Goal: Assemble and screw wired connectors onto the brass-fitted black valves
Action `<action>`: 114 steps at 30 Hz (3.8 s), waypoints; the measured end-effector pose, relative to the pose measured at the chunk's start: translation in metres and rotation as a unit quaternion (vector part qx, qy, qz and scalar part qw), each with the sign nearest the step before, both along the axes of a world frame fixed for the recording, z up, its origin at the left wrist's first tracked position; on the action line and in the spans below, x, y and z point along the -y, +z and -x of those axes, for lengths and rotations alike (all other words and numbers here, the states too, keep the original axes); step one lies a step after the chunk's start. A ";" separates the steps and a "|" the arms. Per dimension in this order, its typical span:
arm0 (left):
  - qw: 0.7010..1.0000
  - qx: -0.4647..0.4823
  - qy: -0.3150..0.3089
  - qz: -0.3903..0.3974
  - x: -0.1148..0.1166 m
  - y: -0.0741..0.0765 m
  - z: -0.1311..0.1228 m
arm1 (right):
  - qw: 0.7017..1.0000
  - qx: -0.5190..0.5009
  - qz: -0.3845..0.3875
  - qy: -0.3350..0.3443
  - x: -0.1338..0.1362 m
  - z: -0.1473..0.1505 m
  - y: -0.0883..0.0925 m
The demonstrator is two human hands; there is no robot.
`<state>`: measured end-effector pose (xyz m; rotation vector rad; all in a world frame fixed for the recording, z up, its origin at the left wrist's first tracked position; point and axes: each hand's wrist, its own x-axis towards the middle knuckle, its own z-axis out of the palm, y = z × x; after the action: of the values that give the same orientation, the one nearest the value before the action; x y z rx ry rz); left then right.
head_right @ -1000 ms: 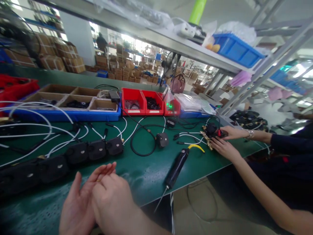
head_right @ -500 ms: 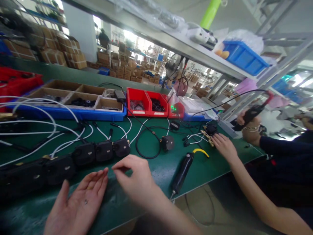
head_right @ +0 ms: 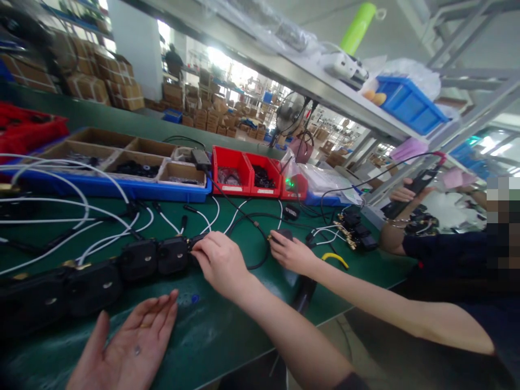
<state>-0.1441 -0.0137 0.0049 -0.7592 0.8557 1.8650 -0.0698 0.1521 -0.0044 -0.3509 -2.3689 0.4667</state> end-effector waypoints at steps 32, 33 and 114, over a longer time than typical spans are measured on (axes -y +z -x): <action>0.998 0.050 0.012 0.022 0.000 -0.001 0.003 | 0.943 0.158 0.291 0.001 -0.033 0.015 0.022; 0.998 0.052 0.014 0.022 0.000 -0.001 0.003 | 0.944 0.160 0.289 0.011 -0.035 0.016 0.022; 0.996 -0.053 0.013 -0.069 0.006 -0.017 0.001 | 0.974 0.170 0.129 -0.073 -0.071 -0.113 0.070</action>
<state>-0.1454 -0.0192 -0.0118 -0.5934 0.7771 1.9799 0.0437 0.2230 0.0658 -0.7731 -2.5891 0.6914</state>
